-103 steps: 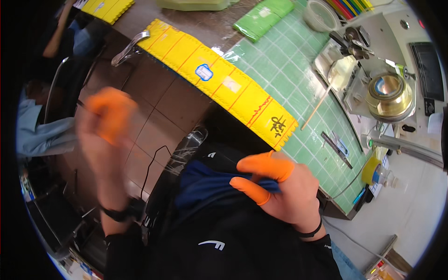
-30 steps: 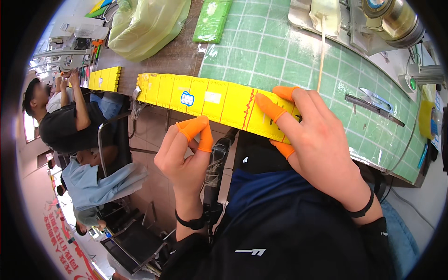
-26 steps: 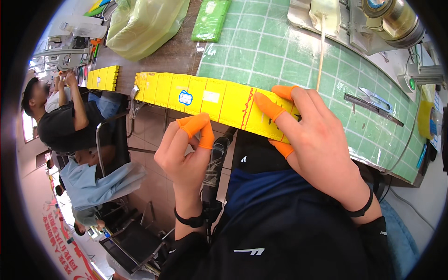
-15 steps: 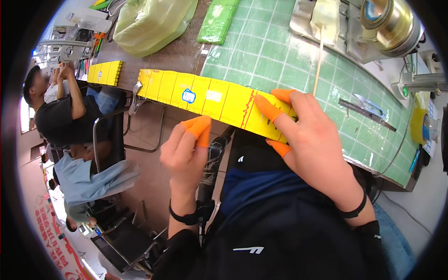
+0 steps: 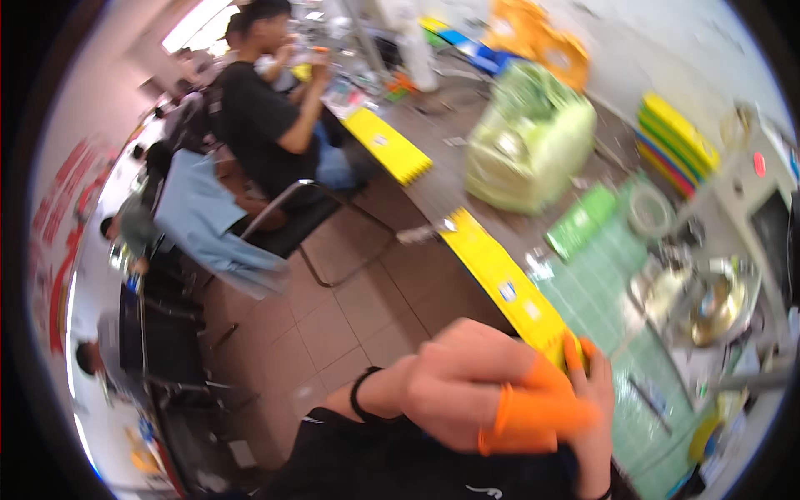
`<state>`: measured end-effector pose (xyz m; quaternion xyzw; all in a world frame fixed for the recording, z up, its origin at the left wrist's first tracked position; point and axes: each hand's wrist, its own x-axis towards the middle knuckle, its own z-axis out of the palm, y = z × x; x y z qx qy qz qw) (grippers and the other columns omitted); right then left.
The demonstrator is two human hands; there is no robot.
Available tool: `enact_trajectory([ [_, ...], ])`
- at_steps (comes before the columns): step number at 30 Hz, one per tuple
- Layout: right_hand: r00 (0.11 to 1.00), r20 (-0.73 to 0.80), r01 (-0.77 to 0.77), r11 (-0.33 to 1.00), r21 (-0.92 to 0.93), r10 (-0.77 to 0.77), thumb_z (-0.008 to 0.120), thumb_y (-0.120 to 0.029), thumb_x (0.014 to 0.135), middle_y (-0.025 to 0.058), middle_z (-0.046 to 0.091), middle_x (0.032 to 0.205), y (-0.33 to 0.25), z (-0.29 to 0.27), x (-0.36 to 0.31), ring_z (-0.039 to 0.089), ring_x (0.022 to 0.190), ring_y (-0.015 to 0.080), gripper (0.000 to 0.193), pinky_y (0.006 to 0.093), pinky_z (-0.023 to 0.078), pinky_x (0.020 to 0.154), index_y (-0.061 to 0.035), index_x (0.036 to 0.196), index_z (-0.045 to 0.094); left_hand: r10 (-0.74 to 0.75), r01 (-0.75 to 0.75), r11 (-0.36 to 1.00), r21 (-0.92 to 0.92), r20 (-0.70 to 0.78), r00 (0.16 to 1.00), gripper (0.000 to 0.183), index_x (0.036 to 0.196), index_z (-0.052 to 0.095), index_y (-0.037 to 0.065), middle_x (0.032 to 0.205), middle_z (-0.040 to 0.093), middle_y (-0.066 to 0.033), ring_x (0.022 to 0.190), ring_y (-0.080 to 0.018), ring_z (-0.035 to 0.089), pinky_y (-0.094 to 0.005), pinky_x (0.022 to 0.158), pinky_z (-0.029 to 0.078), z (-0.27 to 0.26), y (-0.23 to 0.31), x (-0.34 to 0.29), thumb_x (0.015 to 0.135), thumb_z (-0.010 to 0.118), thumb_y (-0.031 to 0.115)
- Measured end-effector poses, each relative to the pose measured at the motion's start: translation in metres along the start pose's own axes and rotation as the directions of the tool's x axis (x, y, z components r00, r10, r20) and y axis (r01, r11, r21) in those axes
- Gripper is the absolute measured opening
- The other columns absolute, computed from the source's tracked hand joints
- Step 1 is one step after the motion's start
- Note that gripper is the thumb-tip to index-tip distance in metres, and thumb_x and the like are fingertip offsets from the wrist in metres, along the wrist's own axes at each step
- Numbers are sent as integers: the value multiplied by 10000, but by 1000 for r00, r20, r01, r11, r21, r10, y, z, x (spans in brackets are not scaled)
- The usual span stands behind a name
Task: Assembling small electrical components onto a yellow strip using a winding machine, tweezers, and adhesive.
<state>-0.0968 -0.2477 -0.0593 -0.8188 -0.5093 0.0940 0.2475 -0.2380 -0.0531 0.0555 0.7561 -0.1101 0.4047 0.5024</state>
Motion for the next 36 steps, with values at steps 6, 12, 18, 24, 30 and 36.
enact_trajectory([
  [6, 965, -169, 185, 977, -107, -201, 659, -318, 940, 149, 667, 1047, 7, 5, -6, 645, 950, 269, 413, 416, 538, 821, -46, 1251, 670, -404, 810, 556, 183, -793, 456, 235, 1181, 632, -10, 999, 633, -102, 839, -187, 637, -249, 755, 492, 85, 130, 73, 1000, 652, 137],
  [12, 991, 77, 99, 992, 83, -105, 762, -98, 860, 294, 443, 1435, -15, -9, 4, 481, 1283, 488, 777, 492, 419, 1081, -11, 1540, 395, 512, -680, 624, -384, -457, 727, 146, 954, 646, 27, 781, 581, -92, 588, -181, 601, -236, 532, 447, 28, 46, 53, 883, 752, 98],
  [18, 1000, 2, 9, 998, 55, -9, 826, -131, 797, 232, 508, 1394, 10, -31, 8, 489, 1278, 460, 737, 515, 426, 1081, -69, 1460, 511, 17, 25, 769, -638, 60, 998, 288, 733, 626, 35, 623, 564, -72, 465, -193, 571, -265, 443, 406, 25, 39, 74, 833, 797, 243],
  [24, 983, -17, -183, 982, 39, 184, 793, -150, 827, 209, 537, 1346, 30, -67, 11, 516, 1202, 418, 662, 472, 451, 1037, -98, 1443, 555, -18, -3, 998, 63, 333, 943, 126, 1015, 742, 64, 859, 715, -86, 563, -141, 592, -277, 514, 478, 42, -63, 123, 895, 735, 100],
  [30, 974, -132, -208, 962, -178, 186, 831, -116, 767, 193, 636, 1115, 53, -59, -25, 619, 1038, 351, 533, 413, 500, 893, -39, 1270, 671, -46, -41, 925, 378, 218, 975, 220, 991, 728, 77, 894, 712, -174, 864, -375, 704, -495, 728, 564, 120, -209, 162, 839, 687, 231],
  [36, 972, 174, -144, 986, -83, 157, 741, -290, 926, 248, 615, 1206, 55, -44, 11, 587, 1115, 442, 464, 485, 478, 966, -59, 1317, 645, -437, -71, 590, 804, 392, 809, 196, 910, 774, 105, 966, 744, -139, 915, -302, 740, -438, 745, 576, 146, -315, 162, 723, 760, 161],
])
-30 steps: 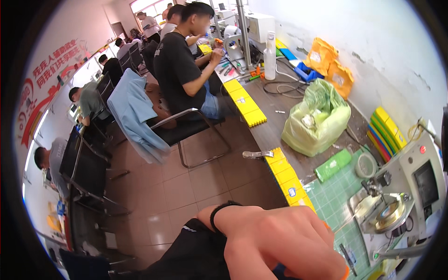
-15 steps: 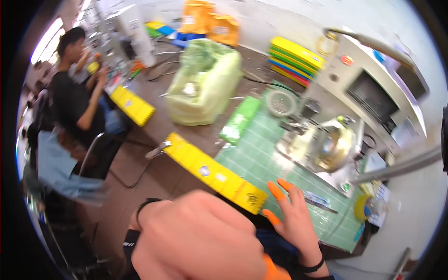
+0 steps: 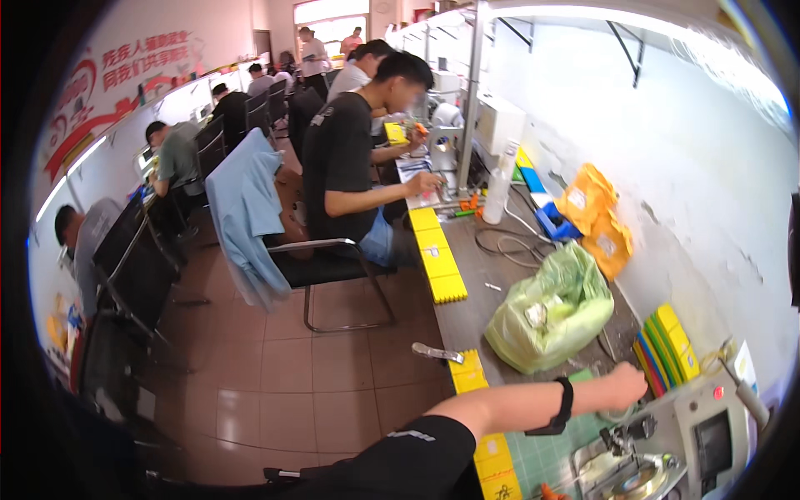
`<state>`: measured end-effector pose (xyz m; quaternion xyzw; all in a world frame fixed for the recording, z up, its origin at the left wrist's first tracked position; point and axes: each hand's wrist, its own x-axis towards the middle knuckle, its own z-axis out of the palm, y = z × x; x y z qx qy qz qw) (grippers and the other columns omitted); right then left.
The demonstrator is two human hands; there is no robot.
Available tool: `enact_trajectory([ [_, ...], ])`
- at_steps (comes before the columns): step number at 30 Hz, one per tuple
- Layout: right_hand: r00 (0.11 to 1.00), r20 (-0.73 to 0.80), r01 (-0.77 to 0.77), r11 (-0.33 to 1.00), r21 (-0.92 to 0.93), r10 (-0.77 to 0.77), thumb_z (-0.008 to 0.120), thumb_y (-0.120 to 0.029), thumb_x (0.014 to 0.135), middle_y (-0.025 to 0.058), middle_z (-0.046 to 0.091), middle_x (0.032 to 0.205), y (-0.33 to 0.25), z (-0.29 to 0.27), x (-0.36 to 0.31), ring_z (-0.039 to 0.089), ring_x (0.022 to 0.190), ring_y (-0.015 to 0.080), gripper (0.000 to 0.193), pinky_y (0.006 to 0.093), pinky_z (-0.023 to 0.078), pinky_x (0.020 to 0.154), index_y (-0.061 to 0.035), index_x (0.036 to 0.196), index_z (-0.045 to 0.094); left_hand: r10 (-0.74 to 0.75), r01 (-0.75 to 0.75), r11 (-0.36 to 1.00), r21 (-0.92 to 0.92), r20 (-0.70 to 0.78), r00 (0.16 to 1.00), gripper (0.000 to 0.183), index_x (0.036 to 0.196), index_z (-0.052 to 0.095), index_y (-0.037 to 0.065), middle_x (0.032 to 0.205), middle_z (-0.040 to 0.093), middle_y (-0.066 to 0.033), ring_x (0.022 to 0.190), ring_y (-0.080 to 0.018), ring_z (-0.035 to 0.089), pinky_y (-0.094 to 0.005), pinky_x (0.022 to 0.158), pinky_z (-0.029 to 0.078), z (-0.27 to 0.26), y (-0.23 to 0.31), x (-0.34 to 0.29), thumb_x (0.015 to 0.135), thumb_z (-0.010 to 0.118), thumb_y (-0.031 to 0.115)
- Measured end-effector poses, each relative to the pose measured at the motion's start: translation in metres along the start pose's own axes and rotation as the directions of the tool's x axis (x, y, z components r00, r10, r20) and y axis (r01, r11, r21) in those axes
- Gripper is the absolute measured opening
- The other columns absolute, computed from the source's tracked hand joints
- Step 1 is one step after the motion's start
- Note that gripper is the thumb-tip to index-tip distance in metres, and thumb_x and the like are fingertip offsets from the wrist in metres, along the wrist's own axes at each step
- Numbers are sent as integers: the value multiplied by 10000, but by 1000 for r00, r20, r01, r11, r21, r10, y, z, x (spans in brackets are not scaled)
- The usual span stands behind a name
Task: Assembling small electrical components onto a yellow strip using a winding machine, tweezers, and adhesive.
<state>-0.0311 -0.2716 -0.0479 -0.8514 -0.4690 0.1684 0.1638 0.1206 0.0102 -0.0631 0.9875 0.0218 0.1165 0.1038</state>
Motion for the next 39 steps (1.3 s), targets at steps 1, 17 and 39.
enact_trajectory([
  [1, 1000, 20, 6, 999, 43, -7, 744, -283, 924, 245, 624, 1190, 4, 1, 1, 596, 1102, 442, 437, 483, 484, 957, -52, 1285, 661, 20, -22, 999, 41, 58, 998, 233, 945, 784, 104, 992, 750, -135, 937, -294, 743, -432, 745, 582, 10, 3, 9, 722, 776, 172],
  [17, 983, -74, 177, 973, 147, -168, 738, -192, 921, 250, 655, 1105, 5, -3, 18, 630, 1030, 441, 330, 470, 510, 904, -13, 1195, 693, 54, -61, 997, 39, 159, 986, 309, 958, 799, 86, 1016, 766, -135, 932, -296, 755, -426, 713, 613, 31, -12, 28, 657, 839, 146],
  [39, 979, -1, 200, 956, 215, -204, 709, -179, 953, 248, 661, 1159, 5, -18, 11, 647, 1035, 414, 367, 440, 524, 900, -10, 1273, 649, 119, -125, 988, -92, -66, 991, 125, 796, 774, 84, 837, 746, -152, 812, -348, 747, -456, 691, 597, 15, -13, 22, 671, 764, 91],
])
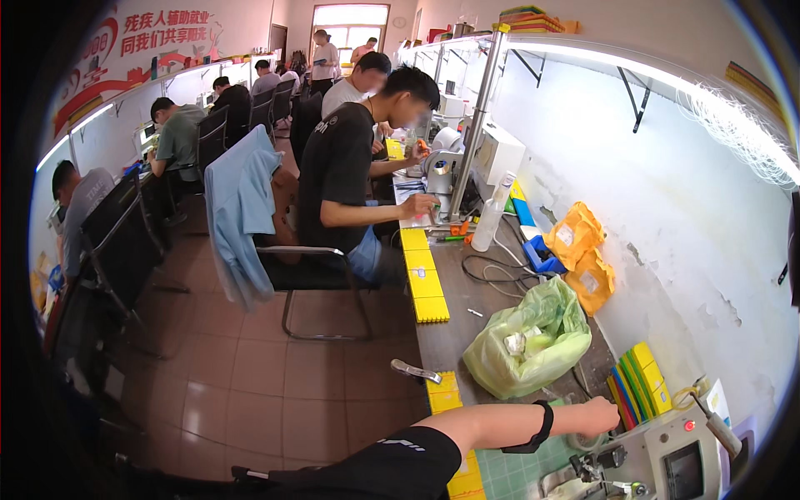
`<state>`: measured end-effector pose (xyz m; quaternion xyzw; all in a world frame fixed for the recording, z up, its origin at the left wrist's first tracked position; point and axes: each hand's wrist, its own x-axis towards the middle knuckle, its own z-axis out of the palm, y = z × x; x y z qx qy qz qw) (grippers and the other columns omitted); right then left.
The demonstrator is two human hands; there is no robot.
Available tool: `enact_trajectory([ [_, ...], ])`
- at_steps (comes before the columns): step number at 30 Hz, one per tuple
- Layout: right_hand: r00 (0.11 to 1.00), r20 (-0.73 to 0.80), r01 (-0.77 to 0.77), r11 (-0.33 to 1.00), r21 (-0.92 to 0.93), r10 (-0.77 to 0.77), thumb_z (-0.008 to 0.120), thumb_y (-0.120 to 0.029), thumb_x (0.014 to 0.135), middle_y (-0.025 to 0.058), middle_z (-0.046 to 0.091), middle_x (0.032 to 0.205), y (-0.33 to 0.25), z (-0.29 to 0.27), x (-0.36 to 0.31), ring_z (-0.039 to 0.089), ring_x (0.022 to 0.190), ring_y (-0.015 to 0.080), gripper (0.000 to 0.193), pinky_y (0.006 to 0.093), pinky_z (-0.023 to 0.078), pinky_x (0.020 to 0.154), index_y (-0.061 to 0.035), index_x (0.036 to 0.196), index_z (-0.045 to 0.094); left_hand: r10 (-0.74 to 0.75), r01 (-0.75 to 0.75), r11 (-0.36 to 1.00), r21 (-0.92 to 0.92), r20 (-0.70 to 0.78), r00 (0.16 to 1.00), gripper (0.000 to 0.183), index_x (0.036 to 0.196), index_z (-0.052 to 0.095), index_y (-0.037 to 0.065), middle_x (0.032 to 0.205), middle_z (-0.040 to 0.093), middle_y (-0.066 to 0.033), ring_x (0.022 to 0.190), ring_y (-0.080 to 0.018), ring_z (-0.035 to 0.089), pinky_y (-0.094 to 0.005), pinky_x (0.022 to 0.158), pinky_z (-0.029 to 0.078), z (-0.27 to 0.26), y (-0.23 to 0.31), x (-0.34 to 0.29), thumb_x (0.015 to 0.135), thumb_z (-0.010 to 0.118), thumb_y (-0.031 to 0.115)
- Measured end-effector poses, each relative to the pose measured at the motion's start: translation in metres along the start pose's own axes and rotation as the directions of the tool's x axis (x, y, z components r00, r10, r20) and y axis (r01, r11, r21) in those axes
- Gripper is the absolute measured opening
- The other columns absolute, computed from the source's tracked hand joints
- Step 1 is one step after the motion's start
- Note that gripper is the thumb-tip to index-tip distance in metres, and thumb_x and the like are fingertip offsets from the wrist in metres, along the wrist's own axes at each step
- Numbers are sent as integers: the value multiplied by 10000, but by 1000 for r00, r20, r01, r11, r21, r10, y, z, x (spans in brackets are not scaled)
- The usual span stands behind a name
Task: Assembling small electrical components onto a yellow strip using a winding machine, tweezers, and adhesive.
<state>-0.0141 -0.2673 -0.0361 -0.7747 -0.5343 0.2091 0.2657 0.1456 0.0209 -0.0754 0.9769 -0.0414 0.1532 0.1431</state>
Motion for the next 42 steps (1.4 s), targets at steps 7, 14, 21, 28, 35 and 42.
enact_trajectory([
  [7, 997, 30, -80, 994, 78, 78, 705, -130, 949, 218, 674, 1105, -6, -11, -3, 659, 965, 365, 358, 407, 529, 842, -12, 1283, 651, -16, 12, 997, 79, 46, 999, 100, 792, 772, 88, 855, 750, -162, 812, -349, 747, -470, 688, 593, 7, -3, -1, 696, 742, 83],
  [14, 997, -56, -47, 998, 40, 50, 695, -136, 952, 194, 695, 1026, -4, -18, -6, 665, 933, 363, 326, 415, 529, 838, -16, 1253, 669, 32, -30, 997, -67, 24, 999, 82, 776, 762, 75, 799, 736, -177, 769, -386, 729, -483, 647, 577, 11, -8, 2, 713, 716, 101],
  [21, 995, -93, -31, 999, 31, 34, 692, -148, 954, 184, 691, 1005, -5, -25, -5, 662, 927, 353, 298, 417, 523, 844, -22, 1224, 681, 93, -98, 987, -131, -45, 995, 69, 745, 742, 66, 754, 715, -191, 725, -390, 712, -495, 614, 562, 5, -11, -1, 697, 696, 86],
  [28, 995, -91, -35, 999, 14, 36, 694, -158, 953, 181, 687, 996, 1, -23, -4, 658, 929, 348, 286, 418, 522, 847, -23, 1205, 684, 103, -105, 984, -147, -20, 994, 96, 749, 729, 56, 741, 706, -178, 723, -389, 706, -485, 603, 556, 5, -11, -2, 655, 707, 50],
  [35, 995, -73, -62, 998, 15, 63, 695, -147, 952, 182, 690, 997, -3, -26, -3, 665, 927, 346, 292, 413, 528, 837, -24, 1217, 681, 117, -110, 988, -105, 68, 991, 123, 739, 737, 48, 766, 716, -196, 744, -402, 718, -480, 610, 567, 4, -10, -5, 616, 730, 59],
  [42, 996, -75, -47, 999, 11, 48, 700, -141, 951, 179, 691, 1010, 2, -26, -3, 667, 935, 347, 301, 411, 529, 842, -32, 1231, 678, 67, -67, 998, 6, 35, 997, 175, 760, 747, -9, 771, 718, -216, 785, -407, 737, -469, 654, 598, 11, -4, -5, 607, 762, 75],
])
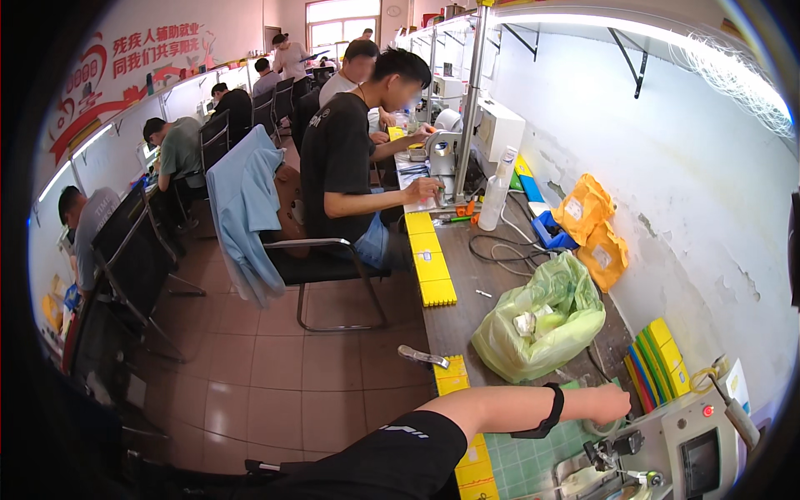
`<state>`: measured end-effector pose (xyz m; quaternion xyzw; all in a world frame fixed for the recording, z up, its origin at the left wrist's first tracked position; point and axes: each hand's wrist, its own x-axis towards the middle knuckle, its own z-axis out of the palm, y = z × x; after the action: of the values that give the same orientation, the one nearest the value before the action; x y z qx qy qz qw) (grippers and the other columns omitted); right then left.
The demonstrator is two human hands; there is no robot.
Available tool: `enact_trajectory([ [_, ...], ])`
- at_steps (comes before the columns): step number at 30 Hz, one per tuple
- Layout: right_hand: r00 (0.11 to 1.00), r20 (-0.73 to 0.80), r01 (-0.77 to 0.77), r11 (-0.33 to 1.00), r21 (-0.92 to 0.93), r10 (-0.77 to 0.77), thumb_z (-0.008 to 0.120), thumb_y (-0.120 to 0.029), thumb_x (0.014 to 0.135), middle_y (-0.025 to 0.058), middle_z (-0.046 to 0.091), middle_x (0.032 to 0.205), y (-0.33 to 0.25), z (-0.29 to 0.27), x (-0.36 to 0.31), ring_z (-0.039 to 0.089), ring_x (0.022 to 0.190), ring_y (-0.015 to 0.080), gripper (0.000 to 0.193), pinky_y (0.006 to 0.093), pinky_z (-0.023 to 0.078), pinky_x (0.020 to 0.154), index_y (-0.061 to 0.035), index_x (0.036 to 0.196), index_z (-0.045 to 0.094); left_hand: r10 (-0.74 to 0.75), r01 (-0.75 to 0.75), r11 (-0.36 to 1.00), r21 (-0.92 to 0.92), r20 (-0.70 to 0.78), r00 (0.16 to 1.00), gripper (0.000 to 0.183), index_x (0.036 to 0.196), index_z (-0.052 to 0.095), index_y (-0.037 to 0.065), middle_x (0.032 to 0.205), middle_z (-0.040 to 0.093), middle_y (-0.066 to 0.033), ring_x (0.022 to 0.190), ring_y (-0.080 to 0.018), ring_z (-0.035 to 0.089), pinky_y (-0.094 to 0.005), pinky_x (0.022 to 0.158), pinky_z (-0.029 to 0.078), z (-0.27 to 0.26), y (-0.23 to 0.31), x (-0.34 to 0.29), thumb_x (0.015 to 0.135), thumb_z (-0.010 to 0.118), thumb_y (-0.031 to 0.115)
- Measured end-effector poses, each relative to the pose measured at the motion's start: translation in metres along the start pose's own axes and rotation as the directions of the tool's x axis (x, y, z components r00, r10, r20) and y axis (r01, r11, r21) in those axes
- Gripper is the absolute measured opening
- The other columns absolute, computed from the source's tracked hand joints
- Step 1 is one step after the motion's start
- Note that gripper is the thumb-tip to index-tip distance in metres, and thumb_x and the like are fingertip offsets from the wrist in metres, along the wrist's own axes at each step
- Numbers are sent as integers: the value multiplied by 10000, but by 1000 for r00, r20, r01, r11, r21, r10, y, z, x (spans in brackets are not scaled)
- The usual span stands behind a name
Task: Assembling small electrical components onto a yellow strip using a winding machine, tweezers, and adhesive.
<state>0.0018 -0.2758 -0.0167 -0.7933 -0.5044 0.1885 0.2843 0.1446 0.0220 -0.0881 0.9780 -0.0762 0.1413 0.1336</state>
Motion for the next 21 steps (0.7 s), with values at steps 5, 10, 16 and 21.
enact_trajectory([
  [5, 1000, 3, -6, 1000, -10, 6, 698, -141, 954, 182, 689, 1020, -4, -2, 0, 664, 942, 347, 299, 413, 529, 846, -30, 1230, 677, -36, 36, 999, -6, 18, 999, 166, 812, 755, -15, 856, 740, -219, 813, -387, 741, -468, 670, 602, -5, 1, 1, 655, 752, 41],
  [10, 1000, -7, 5, 1000, -1, -5, 697, -140, 955, 186, 689, 1026, -4, 0, 0, 664, 943, 350, 298, 415, 528, 850, -29, 1231, 677, -48, 43, 997, -65, -68, 997, 111, 759, 743, -3, 802, 727, -224, 765, -400, 731, -483, 645, 588, 4, -7, 3, 669, 742, 63],
  [16, 1000, 5, -26, 1000, -4, 26, 694, -149, 962, 186, 694, 1035, -5, -1, 0, 667, 944, 351, 293, 418, 531, 845, -31, 1230, 680, -18, 11, 985, -170, -42, 999, 61, 715, 734, 38, 731, 706, -206, 709, -396, 714, -489, 609, 568, -16, -6, -6, 705, 708, 93],
  [21, 999, -30, 9, 999, -35, -10, 688, -145, 966, 182, 697, 1034, 4, 3, -3, 667, 945, 354, 283, 422, 531, 835, -39, 1228, 682, 14, -19, 999, -39, -124, 992, 37, 705, 735, 76, 725, 705, -172, 701, -374, 708, -471, 609, 565, 2, -6, -6, 686, 707, 90],
])
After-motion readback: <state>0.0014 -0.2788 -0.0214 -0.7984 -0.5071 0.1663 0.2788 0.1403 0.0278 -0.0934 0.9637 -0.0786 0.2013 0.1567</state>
